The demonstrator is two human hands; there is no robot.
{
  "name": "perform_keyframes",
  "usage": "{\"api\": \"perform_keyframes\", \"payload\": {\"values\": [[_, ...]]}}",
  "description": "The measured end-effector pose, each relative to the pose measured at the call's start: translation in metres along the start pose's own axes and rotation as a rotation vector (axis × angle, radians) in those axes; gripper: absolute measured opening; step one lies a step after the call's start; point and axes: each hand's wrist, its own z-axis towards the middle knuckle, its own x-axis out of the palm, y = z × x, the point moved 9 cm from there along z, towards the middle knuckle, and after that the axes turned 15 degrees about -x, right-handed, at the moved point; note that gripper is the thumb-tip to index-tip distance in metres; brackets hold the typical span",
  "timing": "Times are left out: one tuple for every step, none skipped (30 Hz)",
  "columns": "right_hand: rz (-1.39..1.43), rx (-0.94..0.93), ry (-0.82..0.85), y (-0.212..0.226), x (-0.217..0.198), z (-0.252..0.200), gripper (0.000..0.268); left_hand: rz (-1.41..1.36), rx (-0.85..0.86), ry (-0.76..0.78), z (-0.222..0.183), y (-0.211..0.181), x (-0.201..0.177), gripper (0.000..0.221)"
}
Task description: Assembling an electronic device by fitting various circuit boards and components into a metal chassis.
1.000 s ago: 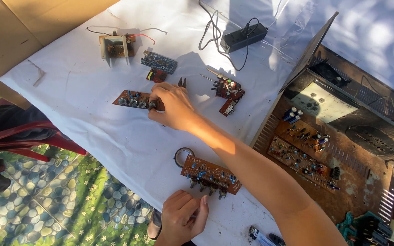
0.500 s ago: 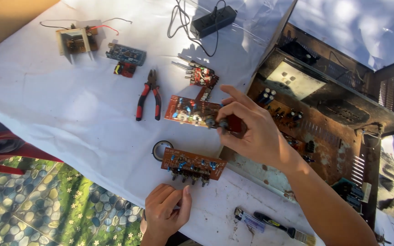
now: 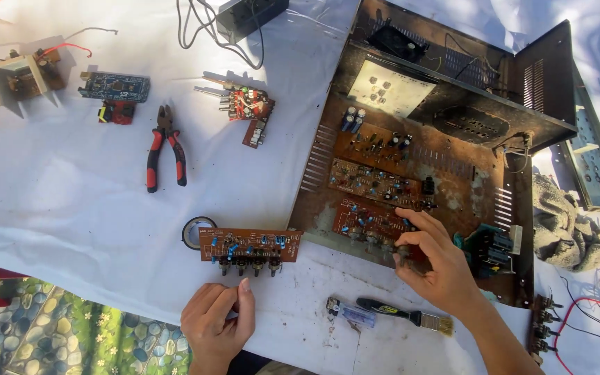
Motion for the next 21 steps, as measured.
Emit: {"api": "perform_keyframes", "payload": {"values": [[-0.002, 0.003, -0.006, -0.003, 0.003, -0.003, 0.026, -0.001, 0.006, 0.003, -0.001, 0.0, 0.002, 0.036], [0.006, 0.011, 0.006, -0.006, 0.009, -0.006, 0.025, 0.013, 0.003, 0.002, -0.002, 0.002, 0.003, 0.035], [0.018, 0.017, 0.02, -0.008, 0.015, -0.009, 0.024, 0.03, -0.003, 0.0, -0.004, 0.004, 0.003, 0.034], [0.02, 0.018, 0.017, -0.008, 0.018, -0.01, 0.024, 0.032, 0.0, 0.003, -0.004, 0.004, 0.003, 0.034], [0.053, 0.03, 0.035, -0.008, 0.024, -0.011, 0.025, 0.033, -0.004, -0.004, -0.004, 0.004, 0.003, 0.035], [0.086, 0.041, 0.053, -0.009, 0.029, -0.011, 0.026, 0.034, -0.007, -0.01, -0.004, 0.004, 0.002, 0.037], [0.087, 0.044, 0.05, -0.009, 0.031, -0.01, 0.026, 0.034, -0.004, -0.007, -0.004, 0.003, 0.003, 0.037], [0.102, 0.031, 0.053, -0.009, 0.034, -0.009, 0.026, 0.037, -0.011, -0.006, -0.004, 0.004, 0.003, 0.037], [0.117, 0.02, 0.057, -0.008, 0.036, -0.008, 0.026, 0.039, -0.018, -0.004, -0.004, 0.005, 0.004, 0.037], [0.116, 0.024, 0.054, -0.008, 0.037, -0.007, 0.026, 0.038, -0.016, 0.001, -0.005, 0.004, 0.003, 0.037], [0.137, 0.037, 0.072, -0.008, 0.039, -0.006, 0.025, 0.053, -0.037, -0.003, -0.005, 0.005, 0.004, 0.038], [0.157, 0.05, 0.091, -0.009, 0.041, -0.005, 0.025, 0.068, -0.058, -0.006, -0.004, 0.006, 0.004, 0.038], [0.157, 0.053, 0.091, -0.009, 0.04, -0.005, 0.025, 0.067, -0.058, -0.003, -0.005, 0.007, 0.005, 0.038], [0.159, 0.057, 0.097, -0.008, 0.04, -0.005, 0.026, 0.061, -0.072, -0.002, -0.005, 0.009, 0.005, 0.037], [0.163, 0.058, 0.105, -0.008, 0.04, -0.004, 0.028, 0.059, -0.088, -0.004, -0.006, 0.011, 0.005, 0.036], [0.165, 0.057, 0.107, -0.007, 0.039, -0.002, 0.028, 0.061, -0.09, -0.005, -0.005, 0.011, 0.005, 0.036], [0.171, 0.067, 0.117, -0.007, 0.038, -0.001, 0.028, 0.054, -0.083, -0.008, -0.005, 0.01, 0.005, 0.037], [0.177, 0.078, 0.127, -0.007, 0.037, 0.0, 0.028, 0.047, -0.076, -0.01, -0.004, 0.008, 0.005, 0.038], [0.179, 0.081, 0.128, -0.008, 0.035, 0.001, 0.028, 0.047, -0.078, -0.007, -0.004, 0.009, 0.005, 0.038], [0.191, 0.099, 0.155, -0.009, 0.036, 0.002, 0.03, 0.045, -0.079, -0.005, -0.004, 0.009, 0.005, 0.038], [0.202, 0.114, 0.18, -0.011, 0.036, 0.003, 0.032, 0.042, -0.079, -0.005, -0.004, 0.009, 0.006, 0.038]]}}
